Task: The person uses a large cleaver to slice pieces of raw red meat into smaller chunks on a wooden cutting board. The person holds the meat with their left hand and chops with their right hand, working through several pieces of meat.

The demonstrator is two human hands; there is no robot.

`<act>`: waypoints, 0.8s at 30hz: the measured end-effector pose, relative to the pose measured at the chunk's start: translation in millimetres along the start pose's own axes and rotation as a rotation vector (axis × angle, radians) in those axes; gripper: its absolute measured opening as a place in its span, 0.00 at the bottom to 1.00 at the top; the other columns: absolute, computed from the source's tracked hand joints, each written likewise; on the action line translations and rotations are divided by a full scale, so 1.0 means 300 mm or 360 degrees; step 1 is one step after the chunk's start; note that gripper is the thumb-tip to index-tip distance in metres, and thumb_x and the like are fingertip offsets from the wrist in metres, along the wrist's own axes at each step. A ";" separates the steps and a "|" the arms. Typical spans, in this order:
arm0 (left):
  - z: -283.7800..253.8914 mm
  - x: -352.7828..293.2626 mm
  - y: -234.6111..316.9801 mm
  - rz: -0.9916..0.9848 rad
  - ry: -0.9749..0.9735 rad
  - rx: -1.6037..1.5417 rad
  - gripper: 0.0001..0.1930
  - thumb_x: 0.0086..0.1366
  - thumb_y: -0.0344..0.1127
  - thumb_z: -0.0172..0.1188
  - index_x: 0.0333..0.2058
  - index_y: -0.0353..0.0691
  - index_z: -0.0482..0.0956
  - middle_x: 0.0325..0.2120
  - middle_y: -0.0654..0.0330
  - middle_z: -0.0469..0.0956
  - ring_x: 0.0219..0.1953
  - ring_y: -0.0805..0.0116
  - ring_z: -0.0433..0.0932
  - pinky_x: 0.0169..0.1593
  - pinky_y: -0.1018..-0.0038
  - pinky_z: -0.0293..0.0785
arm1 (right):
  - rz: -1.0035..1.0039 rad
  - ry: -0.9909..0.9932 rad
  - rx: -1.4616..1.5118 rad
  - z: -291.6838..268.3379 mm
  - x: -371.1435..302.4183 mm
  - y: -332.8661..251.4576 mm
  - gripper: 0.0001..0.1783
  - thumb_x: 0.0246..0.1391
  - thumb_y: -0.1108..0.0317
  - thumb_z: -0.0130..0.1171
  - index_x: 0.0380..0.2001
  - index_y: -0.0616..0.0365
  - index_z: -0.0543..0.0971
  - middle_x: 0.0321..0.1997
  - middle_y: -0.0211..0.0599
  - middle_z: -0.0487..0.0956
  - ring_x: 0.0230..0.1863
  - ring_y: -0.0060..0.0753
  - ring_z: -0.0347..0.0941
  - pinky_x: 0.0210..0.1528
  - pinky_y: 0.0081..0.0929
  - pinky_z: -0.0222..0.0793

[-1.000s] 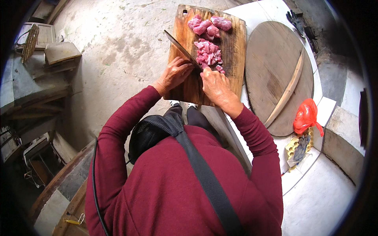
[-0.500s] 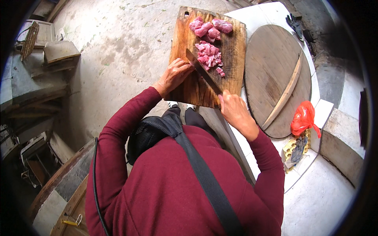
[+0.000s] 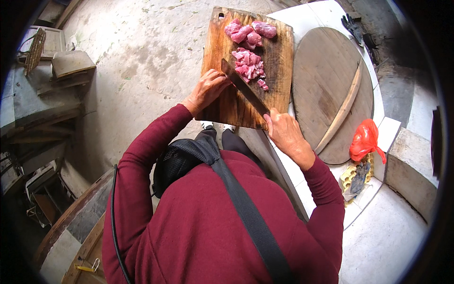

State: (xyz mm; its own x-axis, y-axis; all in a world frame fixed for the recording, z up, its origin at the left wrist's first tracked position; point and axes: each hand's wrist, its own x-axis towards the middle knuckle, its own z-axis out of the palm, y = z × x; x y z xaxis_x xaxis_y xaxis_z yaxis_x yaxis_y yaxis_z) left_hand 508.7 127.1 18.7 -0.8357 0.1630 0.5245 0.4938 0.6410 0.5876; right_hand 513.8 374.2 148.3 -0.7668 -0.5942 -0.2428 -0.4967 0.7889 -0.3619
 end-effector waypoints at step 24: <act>-0.010 -0.015 -0.009 -0.0021 -0.0028 -0.0038 0.05 0.51 0.26 0.63 0.29 0.37 0.78 0.26 0.57 0.76 0.30 0.59 0.74 0.34 0.70 0.73 | -0.0041 -0.0077 0.0212 0.011 0.034 0.030 0.12 0.56 0.67 0.49 0.24 0.65 0.70 0.20 0.61 0.73 0.27 0.63 0.73 0.28 0.51 0.68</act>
State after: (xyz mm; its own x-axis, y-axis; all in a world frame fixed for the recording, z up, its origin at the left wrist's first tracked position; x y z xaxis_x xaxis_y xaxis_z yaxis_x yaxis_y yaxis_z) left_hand 511.9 122.4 16.6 -0.8462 0.1681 0.5057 0.4882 0.6250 0.6091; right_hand 502.8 374.6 139.7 -0.7325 -0.6234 -0.2737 -0.4550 0.7473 -0.4843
